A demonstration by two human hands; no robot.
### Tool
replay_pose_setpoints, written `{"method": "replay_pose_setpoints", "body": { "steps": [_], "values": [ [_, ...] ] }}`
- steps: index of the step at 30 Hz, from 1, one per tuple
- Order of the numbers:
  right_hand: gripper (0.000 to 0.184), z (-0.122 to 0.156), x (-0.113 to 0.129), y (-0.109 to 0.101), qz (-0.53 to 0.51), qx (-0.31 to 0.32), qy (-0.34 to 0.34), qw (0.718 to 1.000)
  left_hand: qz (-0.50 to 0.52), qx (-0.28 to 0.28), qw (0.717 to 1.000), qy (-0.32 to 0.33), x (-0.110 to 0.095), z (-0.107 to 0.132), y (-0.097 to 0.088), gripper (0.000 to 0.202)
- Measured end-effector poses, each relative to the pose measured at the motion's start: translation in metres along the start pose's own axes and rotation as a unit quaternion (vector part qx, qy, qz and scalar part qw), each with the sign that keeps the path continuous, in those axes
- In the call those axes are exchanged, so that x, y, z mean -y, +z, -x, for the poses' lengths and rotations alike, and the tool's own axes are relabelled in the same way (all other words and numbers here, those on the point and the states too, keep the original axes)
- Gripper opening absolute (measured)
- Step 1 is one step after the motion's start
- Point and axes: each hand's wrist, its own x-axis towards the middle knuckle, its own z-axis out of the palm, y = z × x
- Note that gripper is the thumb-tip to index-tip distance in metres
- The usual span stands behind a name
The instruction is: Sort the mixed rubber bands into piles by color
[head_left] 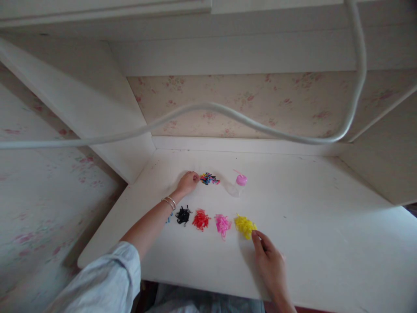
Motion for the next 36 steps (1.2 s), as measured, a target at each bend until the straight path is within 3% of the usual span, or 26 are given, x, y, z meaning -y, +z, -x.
{"method": "replay_pose_setpoints", "body": {
  "steps": [21,24,28,32,36],
  "values": [
    [0.06,0.002,-0.003,0.001,0.003,0.009,-0.008,1.0,-0.007,-0.078,0.997,0.016,-0.013,0.026,-0.042,0.029],
    [0.059,0.003,-0.003,0.001,0.002,0.006,-0.013,1.0,0.001,-0.072,0.997,0.033,-0.029,0.046,-0.05,0.029],
    [0.059,0.005,0.0,0.0,0.003,0.012,-0.028,1.0,0.011,-0.045,0.997,0.063,-0.064,0.092,-0.05,0.031],
    [0.059,0.006,0.003,0.0,0.014,0.011,-0.037,0.999,-0.025,-0.01,0.996,0.087,-0.099,0.142,-0.035,0.035],
    [0.06,0.007,0.005,0.0,0.015,0.01,-0.045,0.999,-0.053,0.003,0.994,0.097,-0.118,0.17,-0.013,0.031]
  ]
}}
